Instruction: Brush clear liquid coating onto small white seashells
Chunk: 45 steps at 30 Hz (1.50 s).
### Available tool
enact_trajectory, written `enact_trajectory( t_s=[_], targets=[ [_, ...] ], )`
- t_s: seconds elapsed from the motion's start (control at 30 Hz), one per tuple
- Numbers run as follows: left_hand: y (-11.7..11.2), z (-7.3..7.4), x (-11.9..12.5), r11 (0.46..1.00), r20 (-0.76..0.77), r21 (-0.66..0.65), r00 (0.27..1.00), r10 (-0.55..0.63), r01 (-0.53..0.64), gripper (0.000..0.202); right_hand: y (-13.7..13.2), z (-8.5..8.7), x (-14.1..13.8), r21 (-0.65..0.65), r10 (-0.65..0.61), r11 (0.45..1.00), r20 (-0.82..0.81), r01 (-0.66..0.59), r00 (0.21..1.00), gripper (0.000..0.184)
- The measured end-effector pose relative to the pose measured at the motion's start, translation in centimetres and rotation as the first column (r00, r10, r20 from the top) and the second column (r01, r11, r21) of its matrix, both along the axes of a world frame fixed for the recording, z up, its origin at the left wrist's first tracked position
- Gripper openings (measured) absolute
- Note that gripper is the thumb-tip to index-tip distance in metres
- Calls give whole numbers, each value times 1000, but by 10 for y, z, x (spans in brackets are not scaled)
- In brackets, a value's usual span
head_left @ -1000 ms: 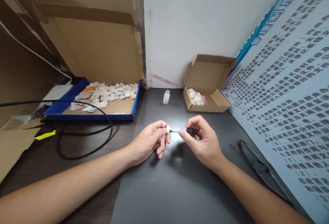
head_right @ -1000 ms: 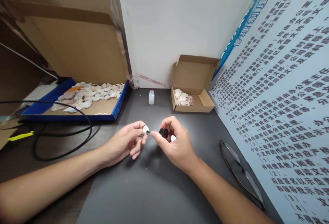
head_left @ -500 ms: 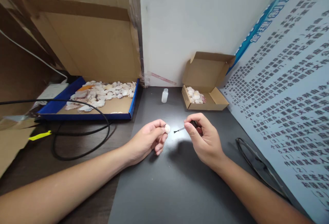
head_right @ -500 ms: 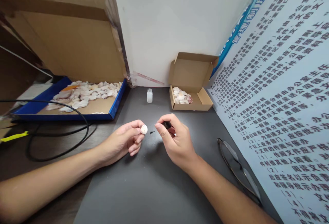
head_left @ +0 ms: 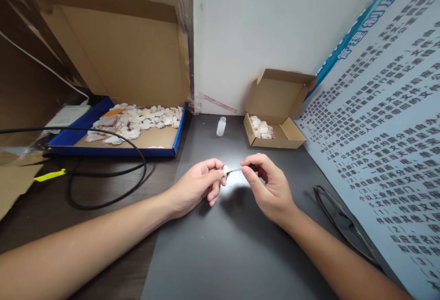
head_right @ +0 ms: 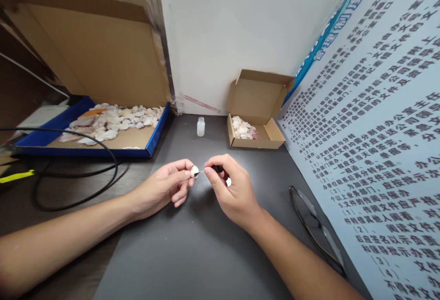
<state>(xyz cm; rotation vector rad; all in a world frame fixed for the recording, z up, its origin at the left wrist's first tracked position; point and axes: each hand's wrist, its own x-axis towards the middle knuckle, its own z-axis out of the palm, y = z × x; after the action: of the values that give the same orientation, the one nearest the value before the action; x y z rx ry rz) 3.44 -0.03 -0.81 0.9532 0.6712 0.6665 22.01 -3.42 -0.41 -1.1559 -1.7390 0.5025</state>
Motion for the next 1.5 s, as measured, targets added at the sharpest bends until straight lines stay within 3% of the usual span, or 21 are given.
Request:
enact_trajectory(
  t_s=[0.4,0.7,0.97,1.3,1.5],
  targets=[
    [1,-2,1,999,29,-31,999,46,-45,18,-1,2,4,-25,24,999,33,-23,999,13],
    [2,-2,1,995,69,-82,995,70,-64,11,-4,-7,8,-60,118,991,-69,-122,991,22],
    [2,-3,0,993,82,-88,993,85,-78,10,-4,4,4,-18,123,992,53,-123,991,15],
    [1,-1,0,991,78,-97,992,100,-92,8,-3,10,5,63,-23,998,174,12,985,14],
    [3,-5,0,993,90,-79,991,98,-91,7,-5,7,4,46,67,996,153,-75,986,16]
  ],
)
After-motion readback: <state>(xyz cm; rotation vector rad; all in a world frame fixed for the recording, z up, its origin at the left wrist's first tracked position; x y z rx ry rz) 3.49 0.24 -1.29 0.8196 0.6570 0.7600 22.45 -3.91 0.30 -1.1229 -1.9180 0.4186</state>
